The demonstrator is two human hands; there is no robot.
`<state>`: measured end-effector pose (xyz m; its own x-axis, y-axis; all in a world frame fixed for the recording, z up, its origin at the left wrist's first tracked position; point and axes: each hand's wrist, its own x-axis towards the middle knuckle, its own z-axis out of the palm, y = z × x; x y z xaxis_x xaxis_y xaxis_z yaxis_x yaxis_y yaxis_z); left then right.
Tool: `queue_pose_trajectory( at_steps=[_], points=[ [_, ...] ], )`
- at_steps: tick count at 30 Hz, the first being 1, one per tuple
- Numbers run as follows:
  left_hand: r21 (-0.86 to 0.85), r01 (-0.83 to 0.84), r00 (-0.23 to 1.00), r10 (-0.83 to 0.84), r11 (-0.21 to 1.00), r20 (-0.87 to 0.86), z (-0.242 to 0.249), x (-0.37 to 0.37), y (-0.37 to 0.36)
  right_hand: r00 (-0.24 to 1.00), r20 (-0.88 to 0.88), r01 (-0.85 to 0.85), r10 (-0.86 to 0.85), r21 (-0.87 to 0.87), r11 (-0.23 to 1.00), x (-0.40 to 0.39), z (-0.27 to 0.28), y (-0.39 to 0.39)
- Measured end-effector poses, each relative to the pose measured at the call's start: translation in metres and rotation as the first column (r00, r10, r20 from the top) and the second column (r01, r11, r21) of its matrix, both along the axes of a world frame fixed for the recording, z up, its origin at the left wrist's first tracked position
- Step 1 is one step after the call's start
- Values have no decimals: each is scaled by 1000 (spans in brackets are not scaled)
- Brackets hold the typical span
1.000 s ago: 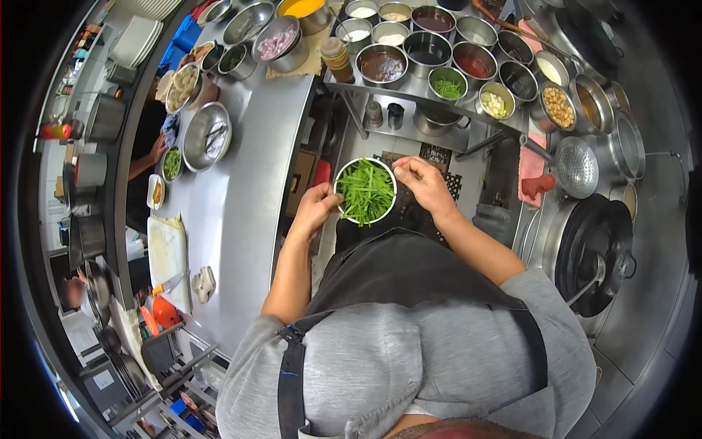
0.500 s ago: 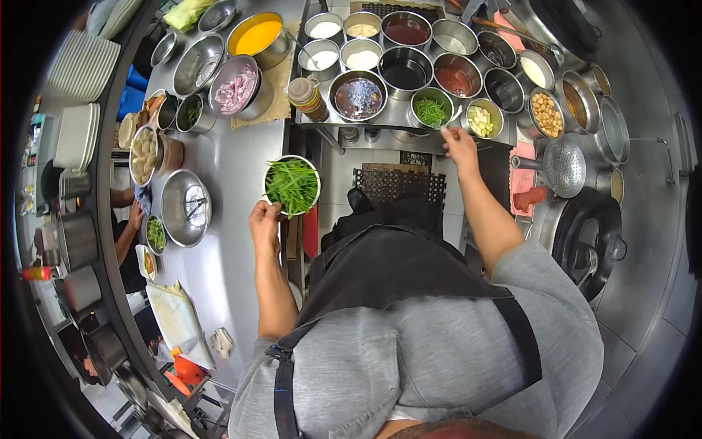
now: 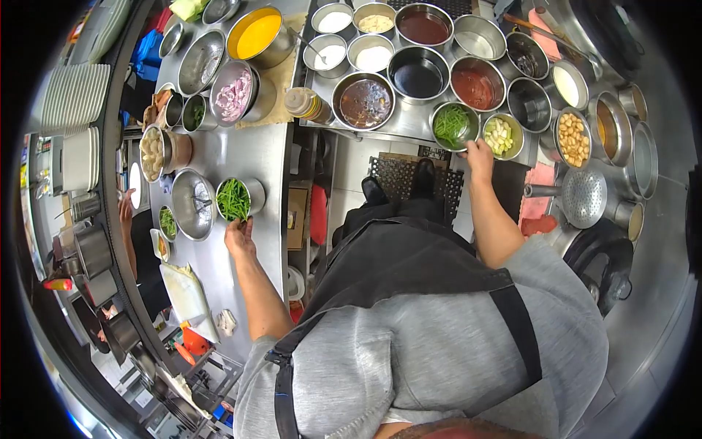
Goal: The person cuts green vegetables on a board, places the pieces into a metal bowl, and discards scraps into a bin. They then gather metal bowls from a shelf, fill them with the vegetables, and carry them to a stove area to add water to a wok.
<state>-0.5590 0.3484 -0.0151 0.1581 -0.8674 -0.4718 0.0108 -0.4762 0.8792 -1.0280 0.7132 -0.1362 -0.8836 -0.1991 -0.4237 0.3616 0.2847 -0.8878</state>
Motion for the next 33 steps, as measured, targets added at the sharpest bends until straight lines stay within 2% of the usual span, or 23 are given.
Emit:
queue_pose_trajectory(
  at_steps=[1,2,4,6,8,9,11,12,13,15,16,18,19,22,24,26,27,28,29,30,32,33],
  points=[
    [-22,-4,1000,4,1000,-5,-1,0,2,999,50,25,-21,-87,996,0,8,5],
    [-22,-10,1000,10,1000,-2,-5,5,4,998,53,19,-14,-87,996,1,18,8],
    [-37,-112,993,111,993,-47,-7,13,8,992,11,-124,123,41,991,-4,36,9],
    [-28,-149,988,148,988,-38,-7,24,17,979,-62,-194,196,42,980,-9,39,10],
    [-41,-228,973,226,973,-51,-7,42,31,913,-265,-331,310,-37,943,-4,87,5],
    [-29,-266,964,264,964,-39,-8,51,36,791,-425,-442,441,104,891,-11,84,9],
    [-22,-304,951,303,952,-59,-13,70,44,764,-400,-509,506,108,854,-13,94,3],
    [-30,-336,942,335,941,-37,1,64,54,748,-371,-551,550,115,827,-11,102,-7],
    [-54,-349,937,349,935,-15,-13,86,52,705,-367,-593,607,166,788,-8,110,-17],
    [-14,-443,892,442,897,98,-4,92,50,604,-384,-673,698,223,705,-1,112,-37],
    [-21,-429,896,428,903,119,9,94,54,555,-405,-704,726,235,670,5,111,-48],
    [-12,-367,927,367,930,76,-3,131,47,555,-319,-759,769,183,624,28,120,-72],
    [-22,-398,915,399,917,64,-6,147,44,542,-300,-777,785,178,604,43,129,-86],
    [-26,-379,916,379,925,133,-16,181,34,461,-299,-837,835,165,521,87,142,-129],
    [-30,-308,925,306,951,226,-2,193,32,408,-314,-840,857,239,487,114,136,-161],
    [-20,-325,915,320,945,247,6,201,32,281,-438,-858,854,285,428,155,150,-199],
    [-201,-190,762,273,961,587,3,207,31,254,-434,-867,864,294,403,168,146,-218],
    [-306,13,482,263,952,836,-2,209,32,231,-426,-874,875,304,379,179,135,-237],
    [-379,65,500,299,923,813,14,197,35,243,-401,-882,883,287,374,191,118,-257],
    [-371,70,507,287,926,812,20,191,33,259,-375,-888,890,269,372,202,107,-274],
    [-486,399,463,287,778,839,27,180,23,433,-155,-897,888,23,441,240,129,-293],
    [-484,413,478,270,771,836,27,175,16,439,-135,-896,888,15,445,250,120,-302]
  ],
)
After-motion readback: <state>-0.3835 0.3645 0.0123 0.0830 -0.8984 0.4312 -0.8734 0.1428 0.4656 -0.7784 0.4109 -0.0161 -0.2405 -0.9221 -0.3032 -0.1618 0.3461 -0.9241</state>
